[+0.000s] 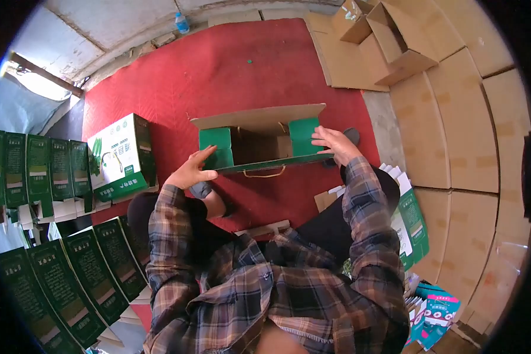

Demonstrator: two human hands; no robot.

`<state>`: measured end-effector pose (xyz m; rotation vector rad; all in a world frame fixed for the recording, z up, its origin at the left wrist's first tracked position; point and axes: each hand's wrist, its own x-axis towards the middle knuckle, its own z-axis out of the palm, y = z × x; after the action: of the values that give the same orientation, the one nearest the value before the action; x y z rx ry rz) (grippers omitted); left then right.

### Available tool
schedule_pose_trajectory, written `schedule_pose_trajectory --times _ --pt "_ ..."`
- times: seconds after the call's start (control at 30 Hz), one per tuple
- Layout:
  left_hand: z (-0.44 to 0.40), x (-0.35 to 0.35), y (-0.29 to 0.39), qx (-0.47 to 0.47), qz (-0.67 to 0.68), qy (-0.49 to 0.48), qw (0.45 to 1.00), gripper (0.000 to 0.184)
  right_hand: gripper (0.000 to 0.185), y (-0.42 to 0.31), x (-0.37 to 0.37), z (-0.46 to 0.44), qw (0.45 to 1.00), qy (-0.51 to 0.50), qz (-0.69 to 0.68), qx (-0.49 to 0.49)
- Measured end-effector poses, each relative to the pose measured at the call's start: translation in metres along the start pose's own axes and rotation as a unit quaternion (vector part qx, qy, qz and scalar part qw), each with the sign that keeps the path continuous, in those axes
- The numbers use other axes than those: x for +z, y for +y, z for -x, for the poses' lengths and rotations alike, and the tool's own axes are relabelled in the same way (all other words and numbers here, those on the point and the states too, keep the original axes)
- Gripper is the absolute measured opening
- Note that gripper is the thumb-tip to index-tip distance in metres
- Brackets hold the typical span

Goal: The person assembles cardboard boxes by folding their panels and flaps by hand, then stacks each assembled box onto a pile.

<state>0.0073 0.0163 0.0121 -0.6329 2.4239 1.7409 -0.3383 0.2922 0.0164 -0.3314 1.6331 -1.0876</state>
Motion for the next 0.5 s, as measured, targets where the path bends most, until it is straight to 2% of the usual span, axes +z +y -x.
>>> schedule_pose_trajectory --times 0.1,0.17,0.2,0.23,0.27,0.3,0.33,0.37,0.4,0.43,0.5 --pt "-0.004 0.001 0.001 -0.054 0.006 -0.01 0.998 0.08 0.069 0.003 0.002 -0.005 0.999 0.032 -0.015 -0.01" --pt "-0.014 0.005 -0.013 -0.07 0.095 0.074 0.99 0.07 0.065 0.004 0.002 -0.005 0.998 0.047 -0.024 -0.019" --pt "-0.017 0.004 -0.008 -0.068 0.093 0.073 0.991 0.07 0.061 0.005 0.003 -0.005 0.997 0.061 -0.032 -0.028" --pt "-0.02 0.008 -0.003 -0.091 0.067 0.143 0.983 0.063 0.061 0.011 0.003 -0.008 0.997 0.063 -0.033 -0.028" --pt "-0.024 0.014 0.002 -0.112 0.041 0.21 0.97 0.056 0.055 0.02 0.004 -0.011 0.983 0.125 0.087 -0.105" --pt "-0.028 0.019 0.003 -0.111 0.042 0.206 0.971 0.056 0.05 0.027 0.006 -0.01 0.945 0.185 0.204 -0.178" --pt "-0.03 0.024 0.002 -0.061 -0.092 0.259 0.96 0.053 0.052 0.014 0.018 0.008 0.853 0.259 0.397 -0.219" --pt "-0.033 0.029 0.001 -0.006 -0.223 0.307 0.925 0.049 0.052 0.014 0.026 0.014 0.853 0.263 0.396 -0.217" --pt "-0.034 0.036 0.006 0.027 -0.28 0.338 0.898 0.045 0.057 0.014 0.031 0.018 0.819 0.233 0.445 -0.277" --pt "-0.035 0.04 0.006 0.028 -0.279 0.335 0.899 0.045 0.063 0.016 0.036 0.022 0.78 0.201 0.49 -0.334" --pt "-0.04 0.044 0.003 0.062 -0.374 0.327 0.866 0.042 0.067 0.019 0.048 0.026 0.769 0.179 0.53 -0.309"
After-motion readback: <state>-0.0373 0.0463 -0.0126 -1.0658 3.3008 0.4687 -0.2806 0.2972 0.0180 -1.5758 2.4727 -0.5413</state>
